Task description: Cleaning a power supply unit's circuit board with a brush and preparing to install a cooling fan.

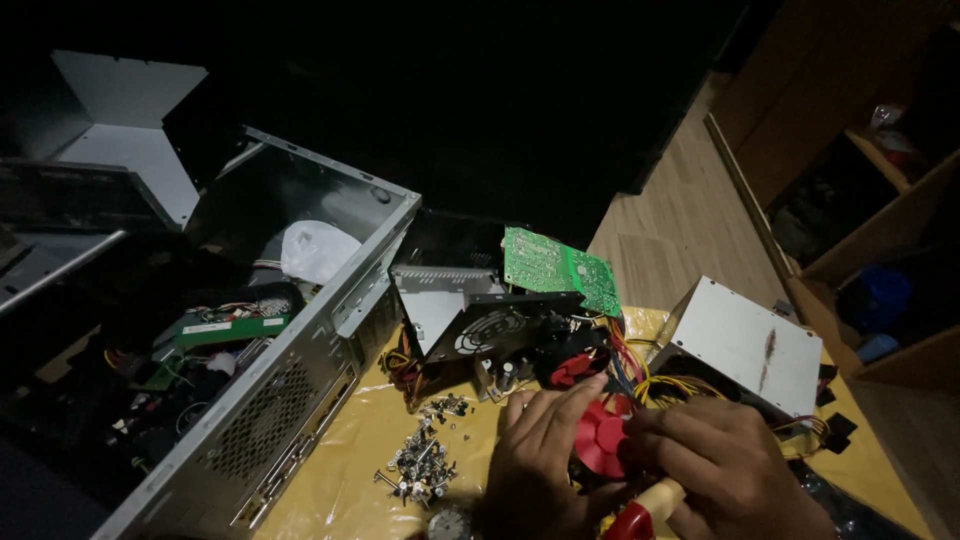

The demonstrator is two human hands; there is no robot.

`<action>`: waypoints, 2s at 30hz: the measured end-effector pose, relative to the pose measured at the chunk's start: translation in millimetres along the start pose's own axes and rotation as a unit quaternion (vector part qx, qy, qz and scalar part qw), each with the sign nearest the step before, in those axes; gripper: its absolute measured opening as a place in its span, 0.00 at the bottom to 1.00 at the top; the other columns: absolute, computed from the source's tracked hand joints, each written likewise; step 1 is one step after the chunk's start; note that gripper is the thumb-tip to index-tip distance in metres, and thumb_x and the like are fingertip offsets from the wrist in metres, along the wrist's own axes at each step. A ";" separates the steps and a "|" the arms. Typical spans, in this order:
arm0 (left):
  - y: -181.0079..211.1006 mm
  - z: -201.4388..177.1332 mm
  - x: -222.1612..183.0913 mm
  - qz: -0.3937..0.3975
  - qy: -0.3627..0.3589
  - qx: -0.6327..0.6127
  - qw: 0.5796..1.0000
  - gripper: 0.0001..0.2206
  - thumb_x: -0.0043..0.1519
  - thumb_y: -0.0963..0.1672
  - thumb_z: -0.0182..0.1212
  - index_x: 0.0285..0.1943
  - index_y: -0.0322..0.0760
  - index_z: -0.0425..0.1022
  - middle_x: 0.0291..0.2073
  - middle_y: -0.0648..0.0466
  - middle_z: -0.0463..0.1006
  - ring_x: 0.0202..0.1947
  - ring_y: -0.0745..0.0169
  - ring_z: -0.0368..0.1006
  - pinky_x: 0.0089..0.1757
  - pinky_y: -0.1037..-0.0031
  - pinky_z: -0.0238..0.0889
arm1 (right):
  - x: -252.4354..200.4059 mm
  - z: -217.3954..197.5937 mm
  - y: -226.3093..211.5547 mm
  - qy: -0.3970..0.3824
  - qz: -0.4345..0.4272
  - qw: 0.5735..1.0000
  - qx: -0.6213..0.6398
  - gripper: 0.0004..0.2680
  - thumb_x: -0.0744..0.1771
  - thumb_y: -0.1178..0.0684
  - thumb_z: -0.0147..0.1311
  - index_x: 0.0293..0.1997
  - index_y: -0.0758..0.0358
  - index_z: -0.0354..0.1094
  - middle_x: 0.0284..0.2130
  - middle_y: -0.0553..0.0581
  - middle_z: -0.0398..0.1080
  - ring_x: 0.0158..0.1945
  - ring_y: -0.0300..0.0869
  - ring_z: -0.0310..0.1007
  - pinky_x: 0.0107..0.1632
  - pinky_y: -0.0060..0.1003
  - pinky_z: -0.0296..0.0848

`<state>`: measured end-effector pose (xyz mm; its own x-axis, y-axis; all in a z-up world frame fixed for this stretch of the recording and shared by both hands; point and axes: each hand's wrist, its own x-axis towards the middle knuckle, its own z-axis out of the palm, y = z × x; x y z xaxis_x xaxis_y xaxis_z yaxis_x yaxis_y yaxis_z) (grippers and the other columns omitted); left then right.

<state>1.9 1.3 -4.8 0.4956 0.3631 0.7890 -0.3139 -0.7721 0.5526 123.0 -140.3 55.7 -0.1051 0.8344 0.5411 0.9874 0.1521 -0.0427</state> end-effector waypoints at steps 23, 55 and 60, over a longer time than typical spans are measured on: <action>9.2 -2.5 -3.7 -0.077 -0.010 0.006 0.997 0.42 0.65 0.67 0.30 0.61 0.35 0.74 0.43 0.49 0.83 0.42 0.53 0.79 0.55 0.48 0.61 | 11.5 -8.5 -11.7 0.138 0.146 0.978 0.056 0.15 0.69 0.49 0.34 0.23 0.55 0.66 0.19 0.47 0.69 0.21 0.35 0.74 0.22 0.28 0.70; -19.2 -19.9 -2.0 0.040 -0.098 -0.023 0.994 0.35 0.54 0.52 0.70 0.64 0.21 0.69 0.57 0.40 0.80 0.46 0.48 0.77 0.44 0.58 0.62 | -0.3 19.2 -62.9 0.093 0.283 0.953 0.053 0.06 0.66 0.49 0.56 0.38 0.59 0.75 0.33 0.54 0.77 0.33 0.39 0.78 0.32 0.30 0.79; -19.9 -18.9 -5.5 0.037 -0.096 -0.012 0.995 0.37 0.52 0.53 0.72 0.65 0.21 0.69 0.53 0.42 0.81 0.41 0.53 0.76 0.42 0.65 0.63 | 0.3 21.7 -64.9 0.168 0.311 0.935 0.028 0.05 0.66 0.53 0.53 0.41 0.58 0.74 0.35 0.54 0.77 0.37 0.40 0.78 0.40 0.33 0.79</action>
<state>-9.9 24.5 -15.1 0.6151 0.1975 0.7633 -0.3730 -0.7800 0.5024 56.3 -138.5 40.4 0.5396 0.5593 0.6293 0.8366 -0.2719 -0.4756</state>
